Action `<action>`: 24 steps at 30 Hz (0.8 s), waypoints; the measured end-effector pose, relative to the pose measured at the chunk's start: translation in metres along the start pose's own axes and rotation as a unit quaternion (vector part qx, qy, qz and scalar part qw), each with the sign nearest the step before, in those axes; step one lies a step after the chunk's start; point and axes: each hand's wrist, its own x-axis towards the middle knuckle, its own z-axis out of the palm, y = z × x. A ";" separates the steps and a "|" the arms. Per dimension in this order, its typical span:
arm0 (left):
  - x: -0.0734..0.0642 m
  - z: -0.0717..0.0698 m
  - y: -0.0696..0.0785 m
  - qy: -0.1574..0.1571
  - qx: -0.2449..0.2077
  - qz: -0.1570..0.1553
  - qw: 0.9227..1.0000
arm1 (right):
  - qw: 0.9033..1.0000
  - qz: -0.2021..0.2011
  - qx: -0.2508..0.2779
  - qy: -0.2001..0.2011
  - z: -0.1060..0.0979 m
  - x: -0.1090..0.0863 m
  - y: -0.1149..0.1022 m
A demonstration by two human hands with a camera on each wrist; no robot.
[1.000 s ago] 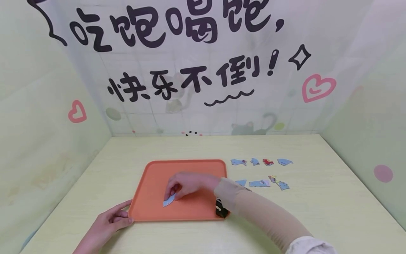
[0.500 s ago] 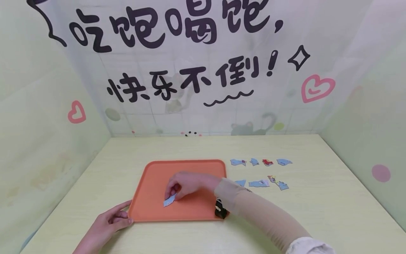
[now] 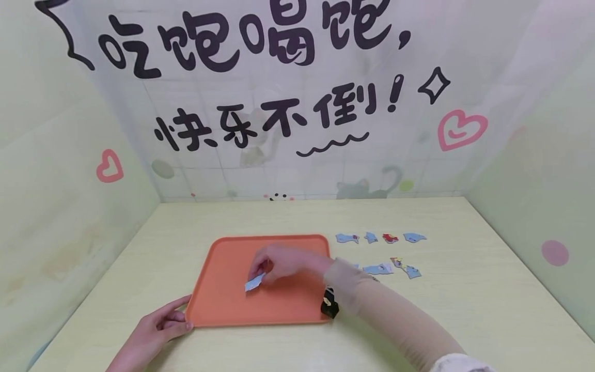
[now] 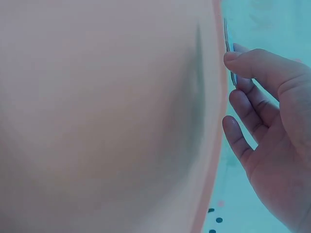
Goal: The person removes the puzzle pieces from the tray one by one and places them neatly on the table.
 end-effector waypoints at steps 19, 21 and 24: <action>0.000 -0.001 0.001 0.004 0.027 0.001 1.000 | 0.994 0.023 -0.005 0.107 -0.045 -0.040 0.011; 0.000 -0.001 0.001 0.004 0.027 0.001 1.000 | 0.993 0.026 -0.004 0.119 -0.050 -0.047 0.013; 0.001 0.000 0.002 0.004 0.025 -0.002 1.000 | 0.990 0.033 -0.007 0.135 -0.057 -0.060 0.016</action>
